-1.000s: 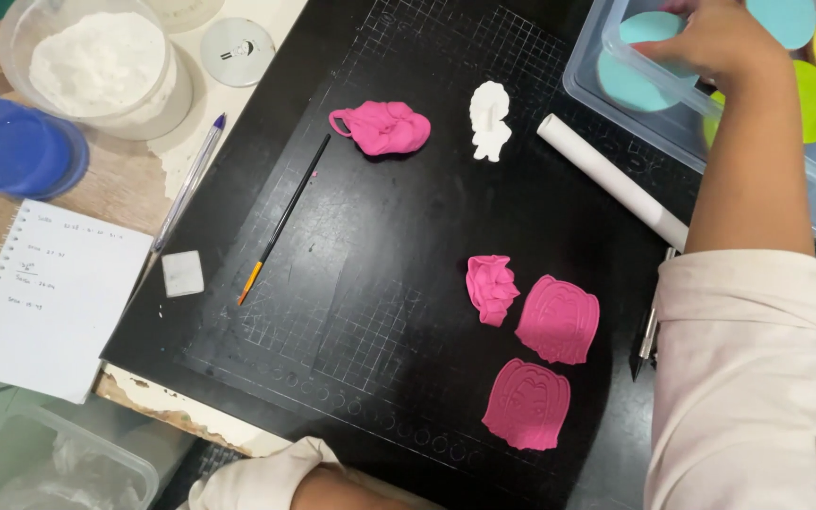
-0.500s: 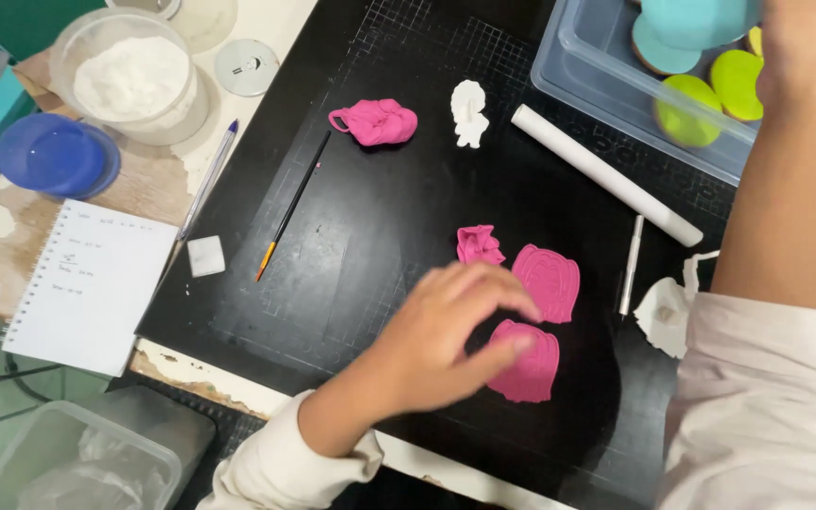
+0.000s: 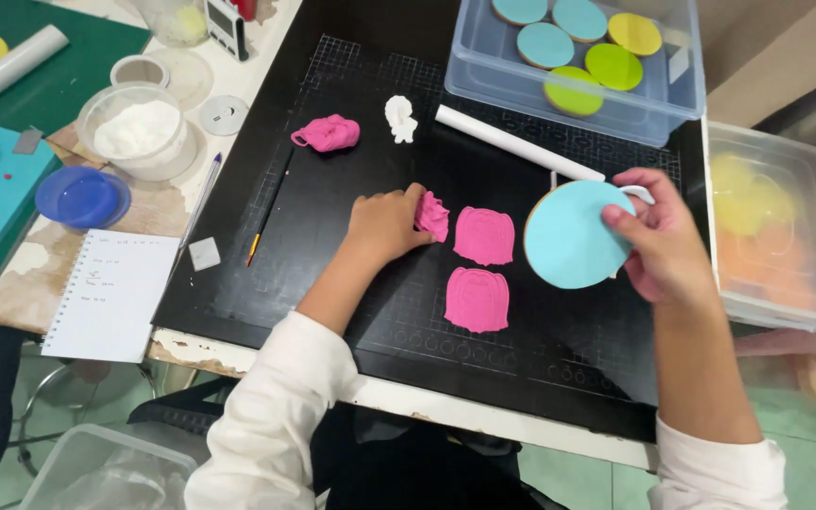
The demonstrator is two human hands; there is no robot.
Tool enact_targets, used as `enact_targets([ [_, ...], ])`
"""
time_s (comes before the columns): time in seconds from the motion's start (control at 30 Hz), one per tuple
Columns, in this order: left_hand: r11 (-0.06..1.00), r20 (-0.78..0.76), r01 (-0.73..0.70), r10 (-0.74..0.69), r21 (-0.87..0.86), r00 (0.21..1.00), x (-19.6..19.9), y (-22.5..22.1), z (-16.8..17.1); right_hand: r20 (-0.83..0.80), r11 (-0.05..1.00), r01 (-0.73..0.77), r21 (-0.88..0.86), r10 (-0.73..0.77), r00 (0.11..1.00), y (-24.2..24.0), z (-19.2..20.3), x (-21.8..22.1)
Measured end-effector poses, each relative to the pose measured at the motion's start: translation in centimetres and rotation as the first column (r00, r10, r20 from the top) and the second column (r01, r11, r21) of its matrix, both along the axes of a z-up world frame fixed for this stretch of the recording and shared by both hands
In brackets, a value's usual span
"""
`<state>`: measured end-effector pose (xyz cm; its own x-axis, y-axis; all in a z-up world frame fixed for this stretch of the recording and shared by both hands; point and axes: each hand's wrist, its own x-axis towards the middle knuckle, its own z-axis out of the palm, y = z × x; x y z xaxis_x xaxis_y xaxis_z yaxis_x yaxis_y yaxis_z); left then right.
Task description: Trimming and assembling decorative fondant pieces onto a circular base to create a character design.
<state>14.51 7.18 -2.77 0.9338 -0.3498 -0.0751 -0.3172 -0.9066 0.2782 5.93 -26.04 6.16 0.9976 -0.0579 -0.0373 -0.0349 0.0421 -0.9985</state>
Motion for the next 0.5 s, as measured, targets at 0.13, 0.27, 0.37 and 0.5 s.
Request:
enact_targets([
  [0.13,0.992,-0.206,-0.025,-0.001,-0.122,0.978,-0.8,0.2,6.0,-0.022,0.997,0.001,0.083,0.001,1.000,2.0,-3.3,-1.7],
  [0.27,0.968,-0.116,-0.101,0.076,-0.231,0.990,3.0,0.0,3.7,-0.156,0.989,-0.073,0.127,0.093,0.983,5.7,-5.8,-1.7],
  [0.37,0.943,-0.018,-0.174,0.176,-0.284,0.984,5.2,0.1,2.2,-0.152,0.979,-0.168,0.111,0.184,0.971,9.5,-7.1,-0.9],
  [0.5,0.846,-0.122,-0.270,0.241,-0.460,0.963,5.9,1.1,2.0,-0.086,0.952,-0.307,0.008,0.307,0.948,13.3,-9.5,1.5],
])
